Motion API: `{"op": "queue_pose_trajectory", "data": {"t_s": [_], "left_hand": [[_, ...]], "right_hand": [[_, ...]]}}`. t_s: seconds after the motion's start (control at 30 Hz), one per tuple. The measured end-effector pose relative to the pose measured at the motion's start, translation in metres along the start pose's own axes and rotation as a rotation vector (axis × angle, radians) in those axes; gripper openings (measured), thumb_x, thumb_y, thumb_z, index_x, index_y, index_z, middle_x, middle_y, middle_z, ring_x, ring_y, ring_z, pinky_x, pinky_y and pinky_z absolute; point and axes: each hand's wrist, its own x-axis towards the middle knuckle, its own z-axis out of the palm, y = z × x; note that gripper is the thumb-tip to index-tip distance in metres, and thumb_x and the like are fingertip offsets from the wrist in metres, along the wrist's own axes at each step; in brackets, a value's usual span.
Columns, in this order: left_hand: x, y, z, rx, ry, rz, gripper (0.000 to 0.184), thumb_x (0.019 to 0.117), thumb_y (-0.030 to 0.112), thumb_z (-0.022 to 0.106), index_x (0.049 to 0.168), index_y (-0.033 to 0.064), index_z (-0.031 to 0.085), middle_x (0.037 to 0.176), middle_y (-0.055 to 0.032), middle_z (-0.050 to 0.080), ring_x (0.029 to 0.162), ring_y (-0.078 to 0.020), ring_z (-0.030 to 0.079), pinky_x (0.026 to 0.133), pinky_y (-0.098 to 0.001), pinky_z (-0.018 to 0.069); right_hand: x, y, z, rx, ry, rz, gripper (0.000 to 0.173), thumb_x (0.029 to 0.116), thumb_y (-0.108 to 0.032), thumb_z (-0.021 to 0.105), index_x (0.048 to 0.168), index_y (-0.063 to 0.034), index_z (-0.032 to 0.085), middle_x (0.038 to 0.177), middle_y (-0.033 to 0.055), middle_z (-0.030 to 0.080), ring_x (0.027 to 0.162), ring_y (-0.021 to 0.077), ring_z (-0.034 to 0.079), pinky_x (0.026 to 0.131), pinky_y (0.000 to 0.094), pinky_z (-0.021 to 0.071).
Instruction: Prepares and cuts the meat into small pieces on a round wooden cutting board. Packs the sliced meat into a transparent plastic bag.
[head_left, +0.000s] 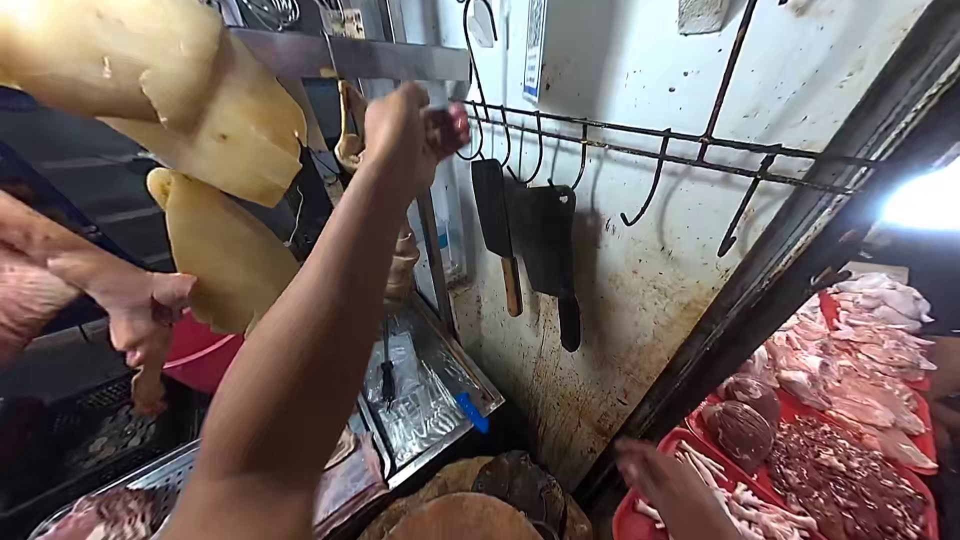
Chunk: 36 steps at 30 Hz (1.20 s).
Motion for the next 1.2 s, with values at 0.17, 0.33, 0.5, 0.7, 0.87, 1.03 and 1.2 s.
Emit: {"op": "queue_pose_trajectory", "data": {"t_s": [0.17,0.33,0.5,0.7,0.87,1.03,1.2], "left_hand": [[-0.2,-0.059,-0.137,0.291,-0.324,-0.158,0.038,0.1067,0.028,0.041,0.134,0.0064,0.057,0.086,-0.0103,0.071,0.072,-0.0233,0.072,0.071,-0.0437,0.0636],[-0.41,-0.141,-0.28,0.714,-0.045,-0.55,0.034,0.1038,0.015,0.051,0.131,-0.0027,0.059,0.093,-0.0158,0.075,0.077,-0.0266,0.074,0.074,-0.0462,0.0629],[-0.562,-0.202,-0.35,1.124,0.043,-0.763,0.064,0.0911,0.023,0.073,0.147,0.0015,0.051,0.136,-0.0247,0.061,0.125,-0.0395,0.061,0.107,-0.0606,0.0471],[-0.58,-0.237,-0.341,1.352,-0.085,-0.614,0.095,0.0818,0.035,0.081,0.16,0.0084,0.034,0.165,-0.0208,0.03,0.15,-0.0391,0.034,0.121,-0.0574,0.0323],[-0.564,-0.256,-0.322,1.334,-0.024,-0.695,0.101,0.0785,0.023,0.082,0.161,0.0067,0.028,0.162,-0.0235,0.033,0.144,-0.0396,0.042,0.116,-0.056,0.0409],[-0.535,-0.243,-0.308,1.524,-0.074,-0.776,0.079,0.0809,0.024,0.079,0.152,0.0141,0.048,0.163,-0.0224,0.03,0.138,-0.0485,0.044,0.105,-0.0658,0.0456],[-0.539,-0.253,-0.286,1.685,-0.205,-0.802,0.066,0.0793,0.025,0.08,0.141,0.0133,0.06,0.151,-0.0253,0.046,0.134,-0.0517,0.046,0.1,-0.0765,0.0395]], "right_hand": [[0.148,-0.091,-0.017,-0.042,0.294,-0.129,0.063,0.1006,-0.027,0.063,0.153,0.0,0.041,0.143,0.0231,0.056,0.128,0.0339,0.059,0.109,0.0515,0.0476],[0.244,-0.092,0.007,0.006,0.332,0.072,0.057,0.0927,-0.042,0.074,0.126,0.0009,0.057,0.105,0.0246,0.068,0.093,0.0398,0.067,0.083,0.0629,0.0525],[0.201,-0.1,0.024,0.35,0.249,0.01,0.039,0.0988,-0.027,0.066,0.125,0.0006,0.057,0.084,0.0119,0.07,0.067,0.022,0.07,0.068,0.0416,0.0616],[0.129,-0.146,0.004,0.454,0.111,-0.079,0.028,0.0966,-0.02,0.061,0.12,-0.0065,0.054,0.078,0.0007,0.064,0.056,0.0125,0.063,0.054,0.0324,0.0595],[0.093,-0.185,-0.019,0.471,0.055,-0.149,0.019,0.0985,-0.024,0.061,0.113,-0.014,0.054,0.076,-0.0045,0.061,0.056,0.0099,0.062,0.054,0.0299,0.0592],[0.054,-0.182,-0.025,0.374,0.078,-0.274,0.027,0.093,-0.023,0.066,0.114,-0.0106,0.056,0.076,-0.0032,0.063,0.057,0.0115,0.065,0.054,0.0317,0.0612],[-0.044,-0.095,0.022,0.287,-0.118,-0.283,0.033,0.0935,-0.022,0.068,0.12,-0.0033,0.059,0.087,0.009,0.073,0.07,0.0224,0.072,0.067,0.0432,0.0639]]}}
